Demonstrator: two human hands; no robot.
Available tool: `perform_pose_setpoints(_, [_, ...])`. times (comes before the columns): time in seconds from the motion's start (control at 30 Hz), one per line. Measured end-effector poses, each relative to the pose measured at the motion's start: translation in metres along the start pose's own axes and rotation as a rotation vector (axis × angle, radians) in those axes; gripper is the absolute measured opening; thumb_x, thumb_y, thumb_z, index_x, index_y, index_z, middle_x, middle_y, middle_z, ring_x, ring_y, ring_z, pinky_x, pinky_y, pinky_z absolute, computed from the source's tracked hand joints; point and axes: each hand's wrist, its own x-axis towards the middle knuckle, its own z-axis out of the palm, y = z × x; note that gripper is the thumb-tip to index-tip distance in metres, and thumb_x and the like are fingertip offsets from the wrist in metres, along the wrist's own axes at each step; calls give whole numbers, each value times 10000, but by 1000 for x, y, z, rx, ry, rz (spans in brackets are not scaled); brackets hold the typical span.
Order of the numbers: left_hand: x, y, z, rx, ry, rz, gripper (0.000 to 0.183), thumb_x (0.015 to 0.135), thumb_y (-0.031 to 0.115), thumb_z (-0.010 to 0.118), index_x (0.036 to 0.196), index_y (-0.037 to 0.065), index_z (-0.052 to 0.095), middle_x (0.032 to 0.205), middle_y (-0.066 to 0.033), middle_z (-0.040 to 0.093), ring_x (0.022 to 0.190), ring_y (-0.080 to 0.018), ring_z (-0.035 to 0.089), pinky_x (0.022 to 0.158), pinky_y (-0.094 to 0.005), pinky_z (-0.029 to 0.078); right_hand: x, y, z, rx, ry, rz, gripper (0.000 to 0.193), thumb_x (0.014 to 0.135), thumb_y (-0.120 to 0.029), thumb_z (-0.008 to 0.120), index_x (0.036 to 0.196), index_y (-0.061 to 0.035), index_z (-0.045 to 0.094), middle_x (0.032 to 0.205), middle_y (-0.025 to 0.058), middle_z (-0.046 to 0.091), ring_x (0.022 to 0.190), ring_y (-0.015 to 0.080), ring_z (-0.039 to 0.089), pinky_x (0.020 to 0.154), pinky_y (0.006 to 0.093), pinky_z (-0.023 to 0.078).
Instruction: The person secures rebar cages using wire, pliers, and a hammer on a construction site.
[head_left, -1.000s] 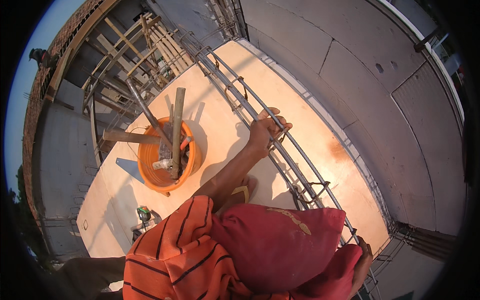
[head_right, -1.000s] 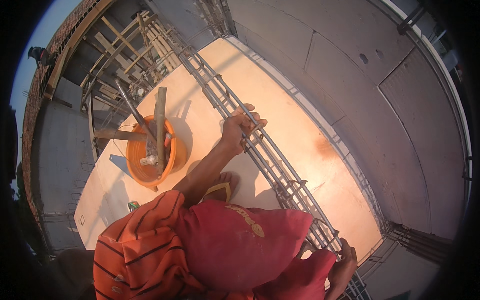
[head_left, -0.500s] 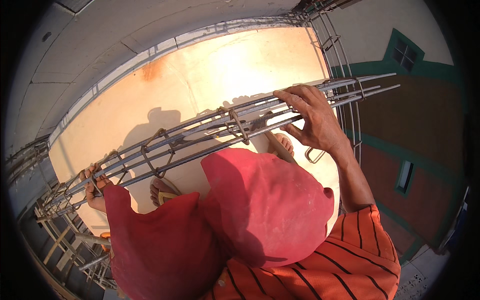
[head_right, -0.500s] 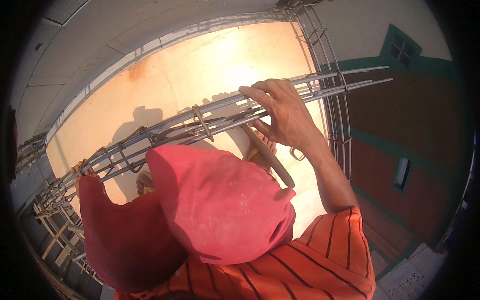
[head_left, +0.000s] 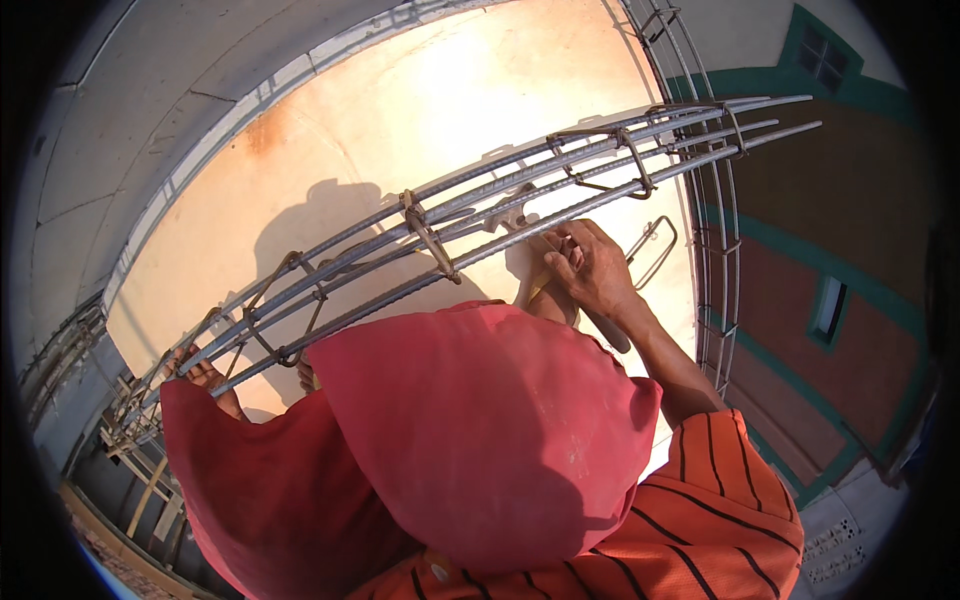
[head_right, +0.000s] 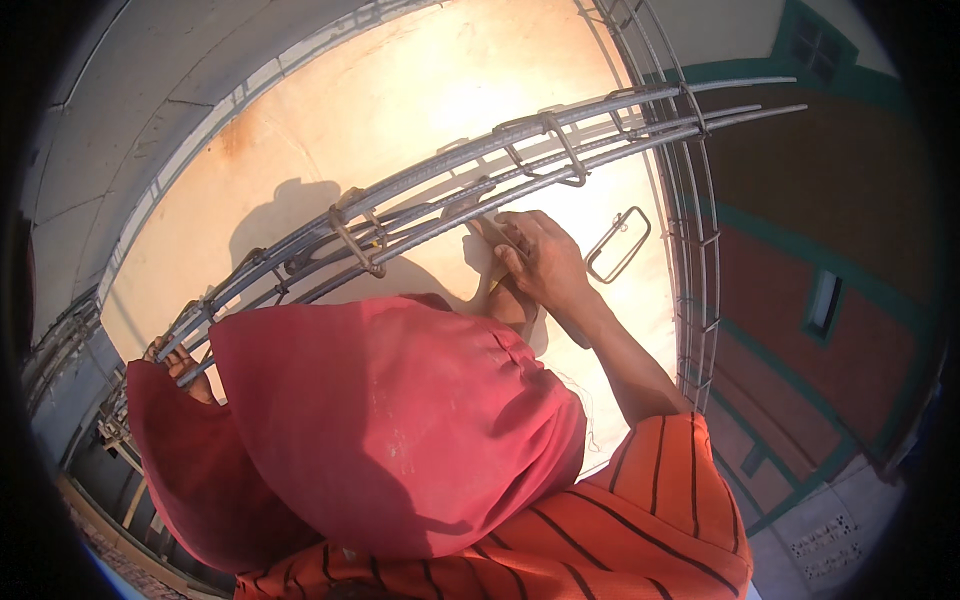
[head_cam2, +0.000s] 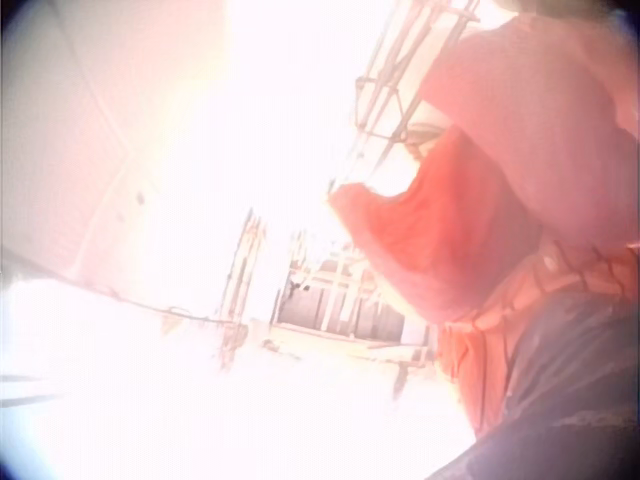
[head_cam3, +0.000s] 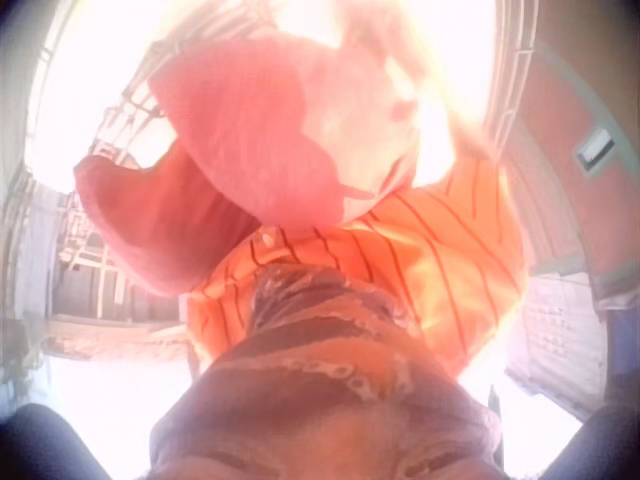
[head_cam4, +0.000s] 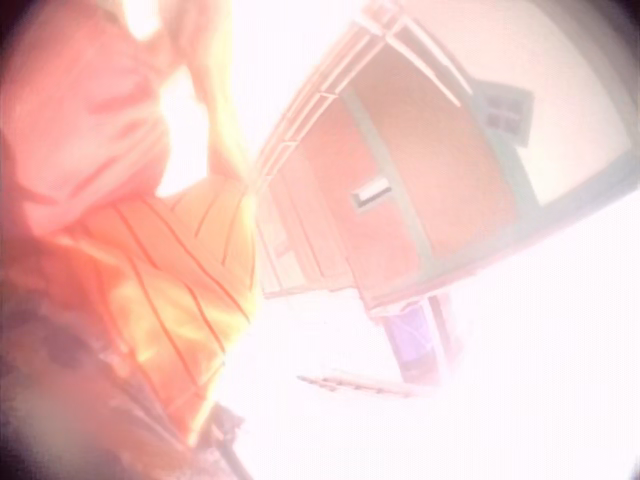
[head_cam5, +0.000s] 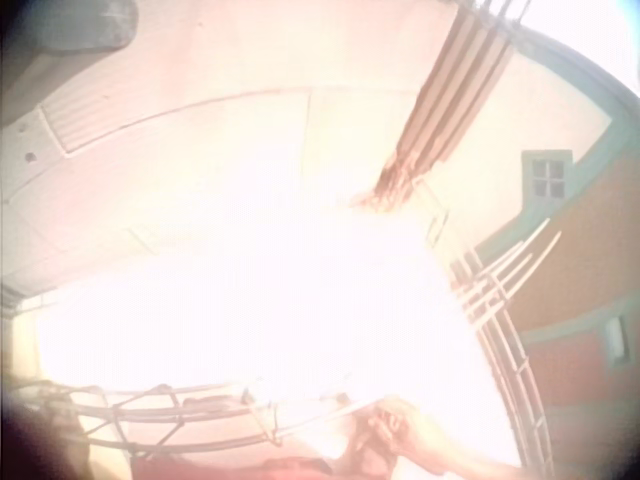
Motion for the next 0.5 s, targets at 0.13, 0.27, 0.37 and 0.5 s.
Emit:
perform_pose_setpoints(0.13, [-6, 4, 6, 7, 74, 8, 389, 821, 163, 526, 1176, 13, 472, 1094, -169, 580, 1083, -305, 578, 1001, -416, 455, 18, 22, 46, -210, 5, -126, 454, 759, -253, 747, 1134, -37, 611, 1049, 166, 626, 965, 365, 580, 842, 442, 463])
perform_pose_setpoints(0.27, [-14, 0, 7, -32, 185, -29, 375, 837, 182, 524, 1171, 18, 473, 1104, -174, 581, 1081, -303, 582, 990, -408, 464, 16, 18, 66, -246, -71, -172, 435, 766, -245, 734, 1129, -37, 614, 1032, 163, 630, 947, 351, 587, 830, 433, 468])
perform_pose_setpoints(0.37, [-29, 17, 7, -48, 12, -26, 333, 924, 322, 494, 1108, 46, 472, 1000, -167, 620, 995, -296, 618, 902, -395, 493, 9, 15, 74, -238, -150, -188, 421, 772, -240, 724, 1124, -36, 616, 1019, 161, 633, 933, 341, 592, 821, 425, 471])
perform_pose_setpoints(0.5, [-54, -10, -6, -111, -16, 1, 457, 944, 414, 510, 1194, 39, 437, 1094, -161, 594, 1039, -273, 592, 929, -395, 468, 8, 31, 67, -326, -216, -191, 403, 779, -232, 712, 1119, -36, 619, 1001, 158, 638, 915, 326, 599, 810, 416, 476])
